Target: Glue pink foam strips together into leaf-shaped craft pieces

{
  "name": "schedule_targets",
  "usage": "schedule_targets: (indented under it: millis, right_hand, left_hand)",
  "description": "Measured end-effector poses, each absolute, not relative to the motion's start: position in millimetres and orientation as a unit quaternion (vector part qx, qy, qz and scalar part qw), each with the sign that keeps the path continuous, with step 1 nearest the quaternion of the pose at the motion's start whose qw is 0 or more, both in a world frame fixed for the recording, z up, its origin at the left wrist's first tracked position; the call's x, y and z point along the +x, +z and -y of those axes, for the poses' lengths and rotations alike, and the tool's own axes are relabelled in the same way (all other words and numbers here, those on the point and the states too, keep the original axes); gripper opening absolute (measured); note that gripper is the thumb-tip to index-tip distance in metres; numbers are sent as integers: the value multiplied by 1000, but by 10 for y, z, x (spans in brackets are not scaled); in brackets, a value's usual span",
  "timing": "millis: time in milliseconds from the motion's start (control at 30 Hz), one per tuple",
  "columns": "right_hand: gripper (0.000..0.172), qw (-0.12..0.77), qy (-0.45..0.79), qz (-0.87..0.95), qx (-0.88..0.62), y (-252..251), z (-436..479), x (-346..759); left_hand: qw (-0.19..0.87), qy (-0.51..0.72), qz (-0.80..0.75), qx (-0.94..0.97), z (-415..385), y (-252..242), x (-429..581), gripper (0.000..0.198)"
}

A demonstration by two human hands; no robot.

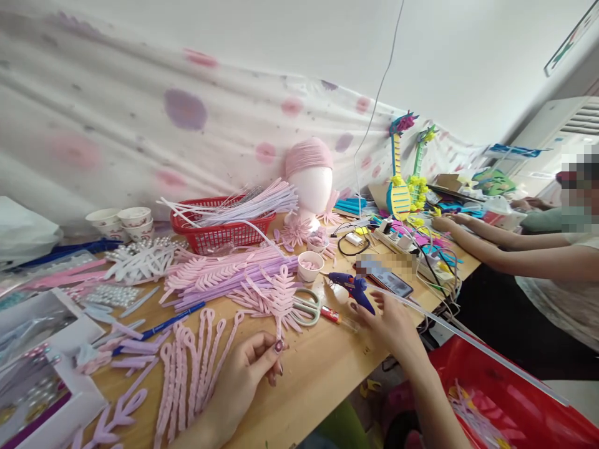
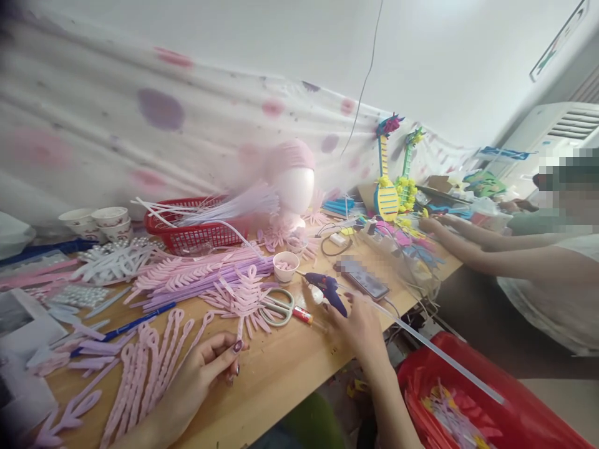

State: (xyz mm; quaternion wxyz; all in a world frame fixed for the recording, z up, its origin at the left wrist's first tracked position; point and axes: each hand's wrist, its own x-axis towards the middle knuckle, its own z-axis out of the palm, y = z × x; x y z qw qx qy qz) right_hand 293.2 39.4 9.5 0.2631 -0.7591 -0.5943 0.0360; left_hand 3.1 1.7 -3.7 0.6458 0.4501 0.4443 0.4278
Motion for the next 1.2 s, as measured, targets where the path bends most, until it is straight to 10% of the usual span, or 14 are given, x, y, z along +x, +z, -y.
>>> schedule_targets:
  millis: [200,400,1200]
  right_hand:
    - [38,140,187,694,-681,529,116,2605]
    - [21,141,55,762,-630,1060,-717,2071]
    - [27,2,-17,775,-632,932,-1450,1788]
  left_hand:
    - [650,431,-441,444,-20,-55,25,34]
    - [645,436,-449,439,-2,-11,25,33]
    - [648,436,-465,417,-14,-28,32,38]
